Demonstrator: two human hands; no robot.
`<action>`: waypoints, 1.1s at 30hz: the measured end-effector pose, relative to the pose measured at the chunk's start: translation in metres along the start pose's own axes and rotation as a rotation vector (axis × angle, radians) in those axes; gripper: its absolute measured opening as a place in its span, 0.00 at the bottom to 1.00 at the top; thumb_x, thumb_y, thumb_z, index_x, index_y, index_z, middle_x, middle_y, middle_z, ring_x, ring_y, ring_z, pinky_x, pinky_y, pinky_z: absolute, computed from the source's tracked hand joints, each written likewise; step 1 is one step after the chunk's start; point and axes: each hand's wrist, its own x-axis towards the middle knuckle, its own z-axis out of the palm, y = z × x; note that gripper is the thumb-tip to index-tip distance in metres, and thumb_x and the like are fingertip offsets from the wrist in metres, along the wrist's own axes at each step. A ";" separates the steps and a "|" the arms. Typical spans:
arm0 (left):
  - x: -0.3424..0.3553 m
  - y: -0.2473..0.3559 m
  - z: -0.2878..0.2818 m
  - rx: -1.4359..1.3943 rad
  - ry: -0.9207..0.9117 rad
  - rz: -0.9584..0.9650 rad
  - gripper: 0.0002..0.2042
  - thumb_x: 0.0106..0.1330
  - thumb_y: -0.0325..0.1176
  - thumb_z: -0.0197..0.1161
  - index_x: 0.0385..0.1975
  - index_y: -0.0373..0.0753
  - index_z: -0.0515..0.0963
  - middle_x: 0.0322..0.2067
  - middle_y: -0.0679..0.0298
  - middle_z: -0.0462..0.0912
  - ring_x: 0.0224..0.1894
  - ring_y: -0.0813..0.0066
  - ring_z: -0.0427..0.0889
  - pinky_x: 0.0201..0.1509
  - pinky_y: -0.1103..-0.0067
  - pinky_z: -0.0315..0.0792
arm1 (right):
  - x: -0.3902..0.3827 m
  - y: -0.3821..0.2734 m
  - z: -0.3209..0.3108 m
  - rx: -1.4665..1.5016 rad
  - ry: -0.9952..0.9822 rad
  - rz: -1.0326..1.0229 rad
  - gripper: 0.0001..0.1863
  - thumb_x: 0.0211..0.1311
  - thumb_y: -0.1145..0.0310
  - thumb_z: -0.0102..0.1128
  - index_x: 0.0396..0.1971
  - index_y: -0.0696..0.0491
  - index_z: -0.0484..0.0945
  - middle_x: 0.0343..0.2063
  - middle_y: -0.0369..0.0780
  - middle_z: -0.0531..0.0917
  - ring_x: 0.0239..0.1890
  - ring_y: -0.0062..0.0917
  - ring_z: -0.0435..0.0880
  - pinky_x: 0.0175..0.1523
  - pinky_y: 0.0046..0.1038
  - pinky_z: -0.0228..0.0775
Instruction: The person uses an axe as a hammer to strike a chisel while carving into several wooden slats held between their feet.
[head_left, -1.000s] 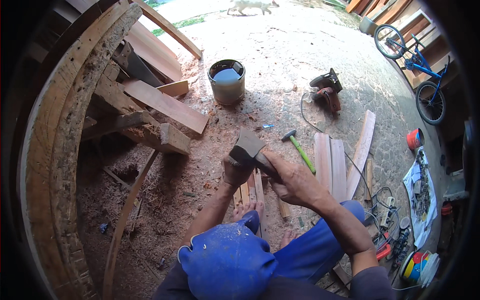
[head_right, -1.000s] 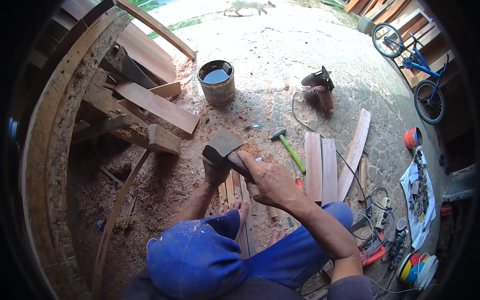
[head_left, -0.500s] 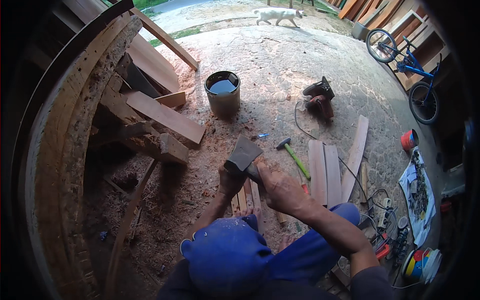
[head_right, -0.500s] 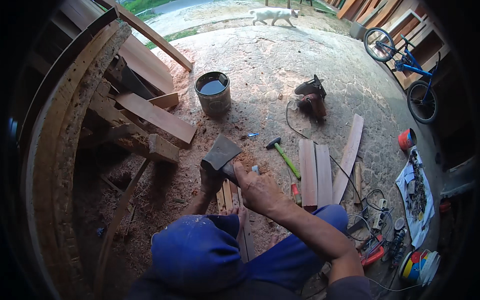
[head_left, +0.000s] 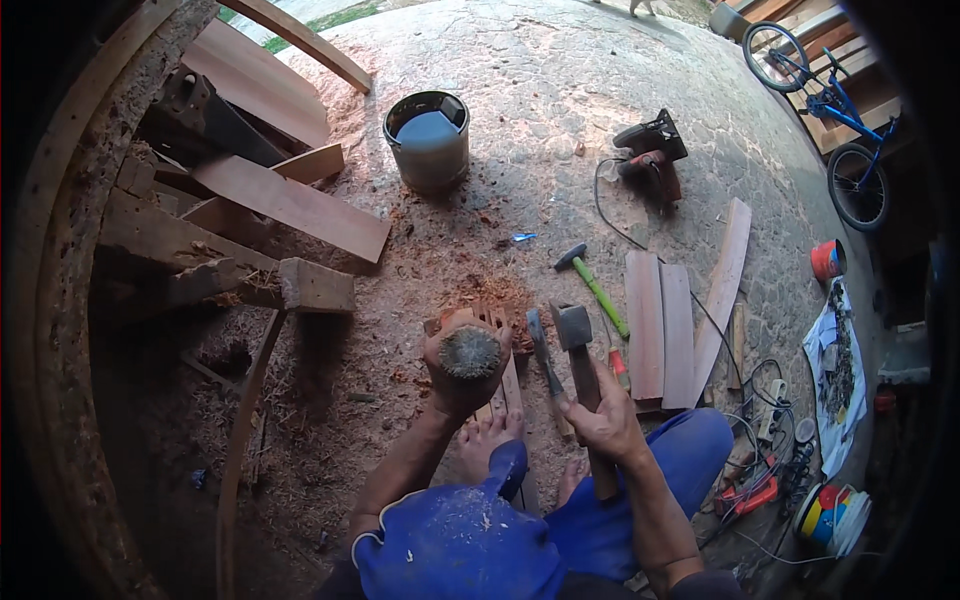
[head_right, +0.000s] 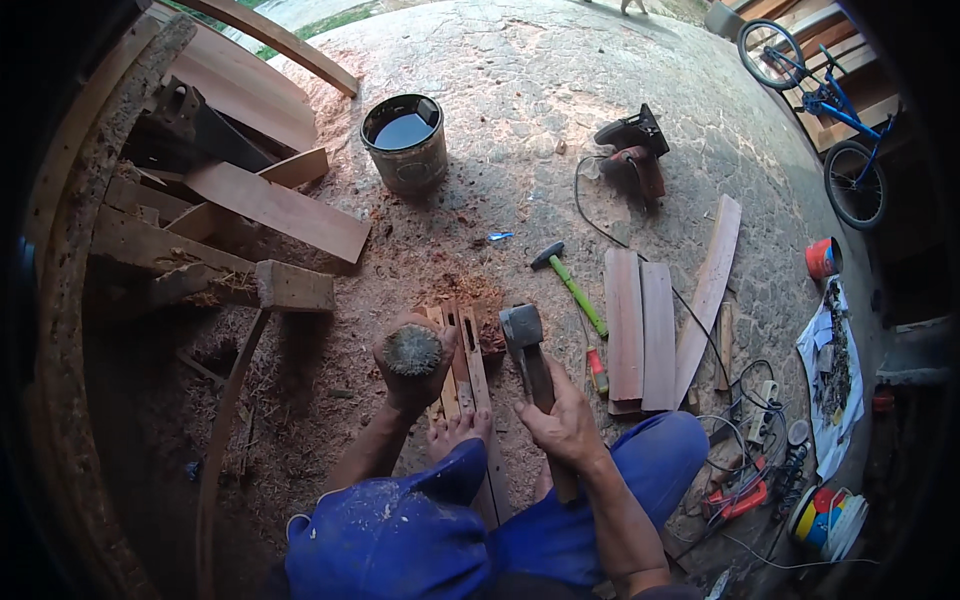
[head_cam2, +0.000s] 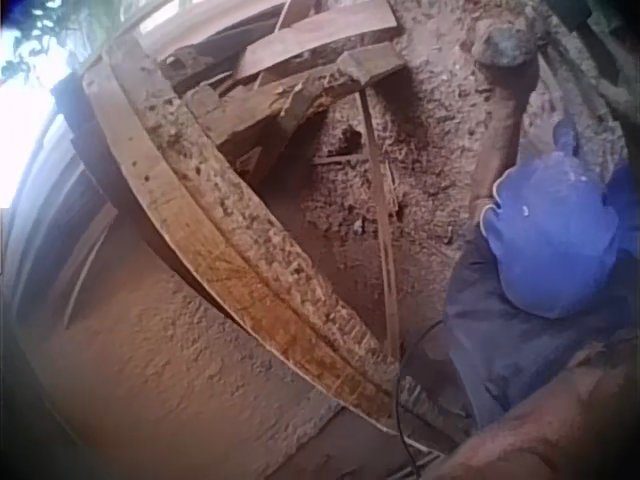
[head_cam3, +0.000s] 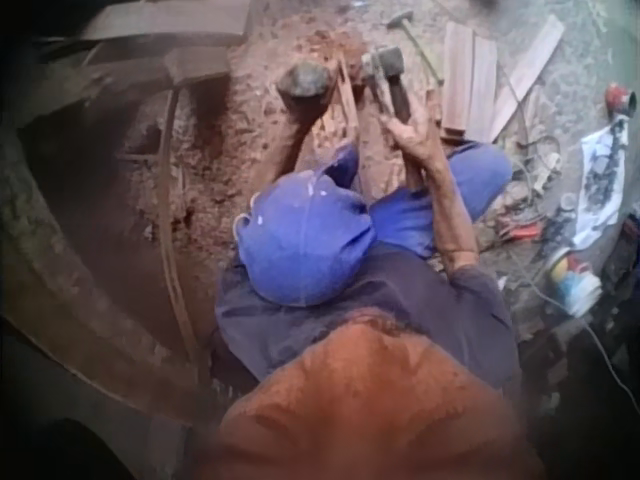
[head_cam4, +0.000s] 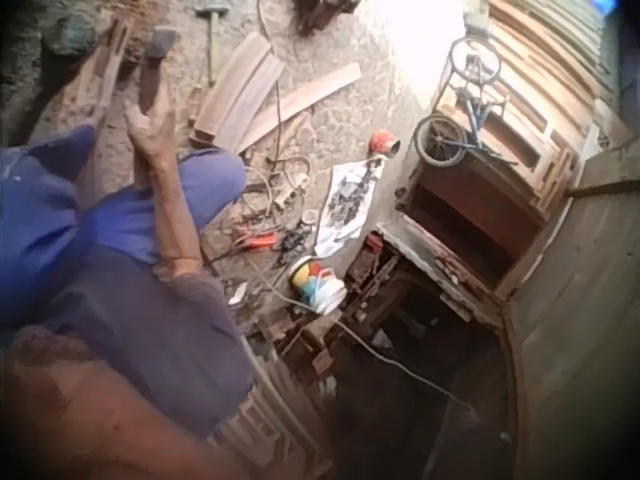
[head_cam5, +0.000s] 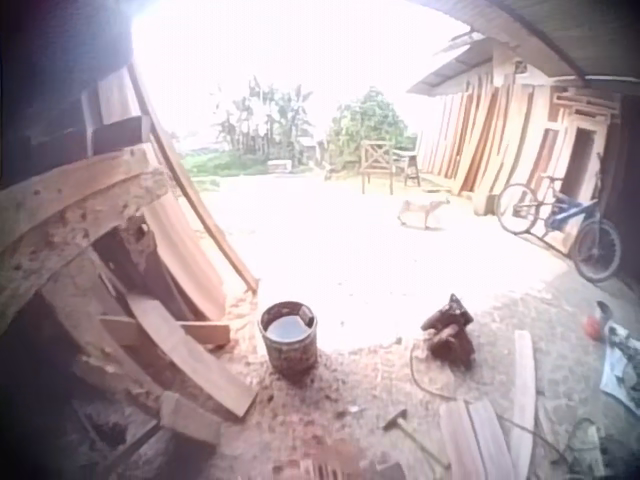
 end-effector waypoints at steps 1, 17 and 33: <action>0.021 0.022 -0.003 -0.086 0.041 0.018 0.10 0.59 0.28 0.75 0.27 0.37 0.77 0.25 0.63 0.81 0.26 0.74 0.80 0.31 0.78 0.74 | 0.006 0.004 -0.002 0.027 0.013 -0.010 0.36 0.59 0.73 0.66 0.68 0.59 0.64 0.44 0.38 0.81 0.45 0.20 0.78 0.53 0.25 0.72; 0.062 -0.050 0.007 0.131 0.078 -0.075 0.12 0.65 0.27 0.71 0.21 0.36 0.77 0.15 0.73 0.75 0.18 0.85 0.72 0.23 0.80 0.66 | 0.003 -0.008 -0.002 0.188 -0.013 0.119 0.31 0.61 0.75 0.64 0.64 0.56 0.65 0.23 0.33 0.75 0.15 0.16 0.74 0.19 0.22 0.67; 0.028 -0.063 0.017 0.309 -0.138 0.135 0.15 0.57 0.33 0.76 0.40 0.38 0.80 0.35 0.64 0.83 0.39 0.71 0.83 0.46 0.71 0.77 | 0.015 -0.052 0.010 -0.270 0.129 -0.615 0.38 0.60 0.75 0.64 0.70 0.55 0.60 0.40 0.48 0.86 0.36 0.37 0.90 0.40 0.35 0.82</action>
